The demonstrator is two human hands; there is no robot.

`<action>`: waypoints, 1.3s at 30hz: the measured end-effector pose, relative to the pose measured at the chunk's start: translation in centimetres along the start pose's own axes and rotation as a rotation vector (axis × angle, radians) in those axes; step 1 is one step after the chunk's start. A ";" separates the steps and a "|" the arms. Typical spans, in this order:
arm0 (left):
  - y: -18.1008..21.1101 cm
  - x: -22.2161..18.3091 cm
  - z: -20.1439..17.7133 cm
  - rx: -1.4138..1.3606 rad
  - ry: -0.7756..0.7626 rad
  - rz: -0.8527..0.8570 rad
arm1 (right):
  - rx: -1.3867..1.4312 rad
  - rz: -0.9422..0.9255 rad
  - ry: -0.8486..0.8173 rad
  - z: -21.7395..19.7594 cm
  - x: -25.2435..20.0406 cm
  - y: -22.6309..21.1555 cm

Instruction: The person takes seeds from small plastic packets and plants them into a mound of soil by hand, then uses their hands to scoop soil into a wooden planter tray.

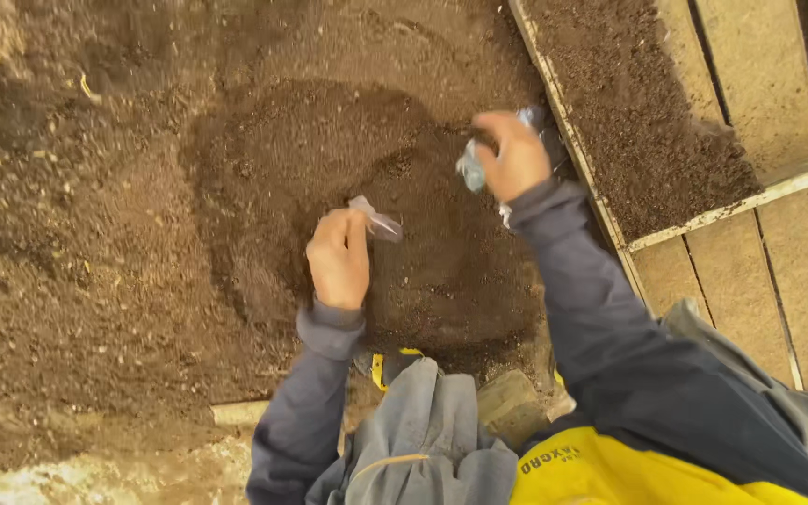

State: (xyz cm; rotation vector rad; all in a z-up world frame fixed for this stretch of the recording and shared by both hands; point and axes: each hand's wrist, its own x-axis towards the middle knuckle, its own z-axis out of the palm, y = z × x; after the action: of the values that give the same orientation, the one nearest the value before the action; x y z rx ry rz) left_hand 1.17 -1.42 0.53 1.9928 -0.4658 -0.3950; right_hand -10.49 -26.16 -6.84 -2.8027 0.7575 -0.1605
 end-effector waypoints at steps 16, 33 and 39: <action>-0.3 -3.9 -4.2 -0.257 -0.480 -0.197 | 1.301 0.406 0.040 0.7 -11.7 -8.4; -16.4 -7.2 5.2 1.130 -0.167 0.003 | 1.547 0.533 -0.482 7.2 0.6 -12.1; -6.3 -2.9 0.0 0.772 -0.283 0.063 | 1.498 0.150 -0.205 12.5 2.4 -10.8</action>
State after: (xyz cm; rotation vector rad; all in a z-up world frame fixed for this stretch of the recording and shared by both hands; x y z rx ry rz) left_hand -0.41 2.64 -4.89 2.6635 -0.9661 -0.5100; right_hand -1.12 -15.85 -16.09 -1.3107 0.4448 -0.2575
